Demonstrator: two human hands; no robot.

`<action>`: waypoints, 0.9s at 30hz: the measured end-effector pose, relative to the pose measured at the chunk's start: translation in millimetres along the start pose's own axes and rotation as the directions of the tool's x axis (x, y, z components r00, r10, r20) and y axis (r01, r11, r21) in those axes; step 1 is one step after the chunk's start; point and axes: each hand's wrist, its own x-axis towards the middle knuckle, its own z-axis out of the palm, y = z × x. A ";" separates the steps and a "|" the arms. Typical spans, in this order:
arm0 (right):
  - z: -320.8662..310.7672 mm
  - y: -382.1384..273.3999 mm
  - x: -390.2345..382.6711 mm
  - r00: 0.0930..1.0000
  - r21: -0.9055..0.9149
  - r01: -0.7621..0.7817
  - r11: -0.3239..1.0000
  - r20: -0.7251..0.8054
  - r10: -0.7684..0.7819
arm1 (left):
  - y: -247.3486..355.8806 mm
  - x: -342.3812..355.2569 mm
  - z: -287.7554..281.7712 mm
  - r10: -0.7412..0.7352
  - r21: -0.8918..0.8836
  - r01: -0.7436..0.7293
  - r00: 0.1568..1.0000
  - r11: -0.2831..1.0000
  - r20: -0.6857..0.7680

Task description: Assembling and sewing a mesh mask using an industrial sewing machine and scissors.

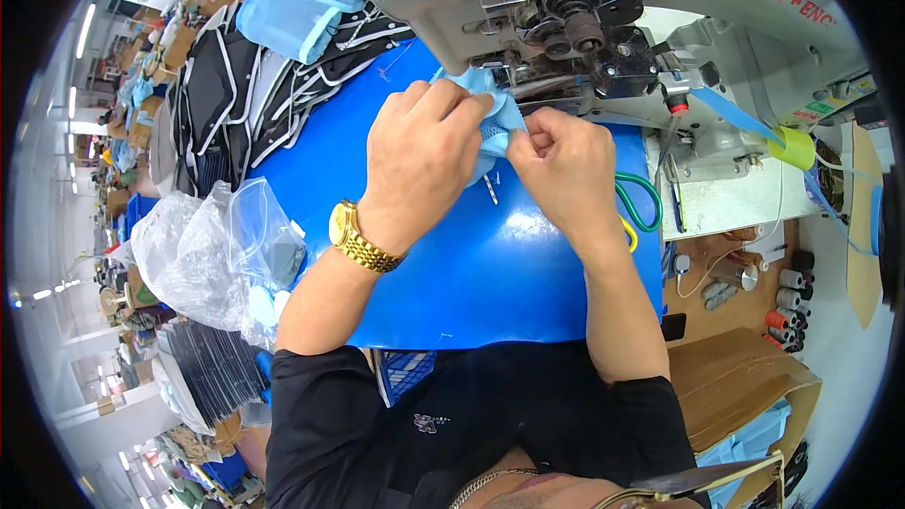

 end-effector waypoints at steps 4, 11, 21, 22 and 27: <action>-2.2 7.6 3.3 0.994 0.157 -0.005 0.988 0.107 -0.012 | -4.6 -4.2 0.0 0.051 0.011 -0.051 0.999 0.999 0.015; 0.2 11.3 4.9 0.996 0.182 0.048 0.982 0.062 -0.060 | -9.9 -1.9 4.0 0.155 0.033 -0.155 0.988 0.987 0.022; -0.7 9.8 5.3 0.995 0.258 0.007 0.966 0.090 -0.032 | 5.9 3.8 8.7 0.084 0.051 -0.084 0.996 0.995 0.012; -2.6 8.2 4.6 0.995 0.231 -0.005 0.973 0.100 -0.019 | 7.4 3.3 8.1 0.083 0.049 -0.084 0.996 0.995 0.014; 0.6 7.2 5.2 0.997 0.270 -0.011 0.963 0.074 -0.009 | 5.3 3.0 15.7 0.062 0.019 -0.061 0.998 0.998 -0.026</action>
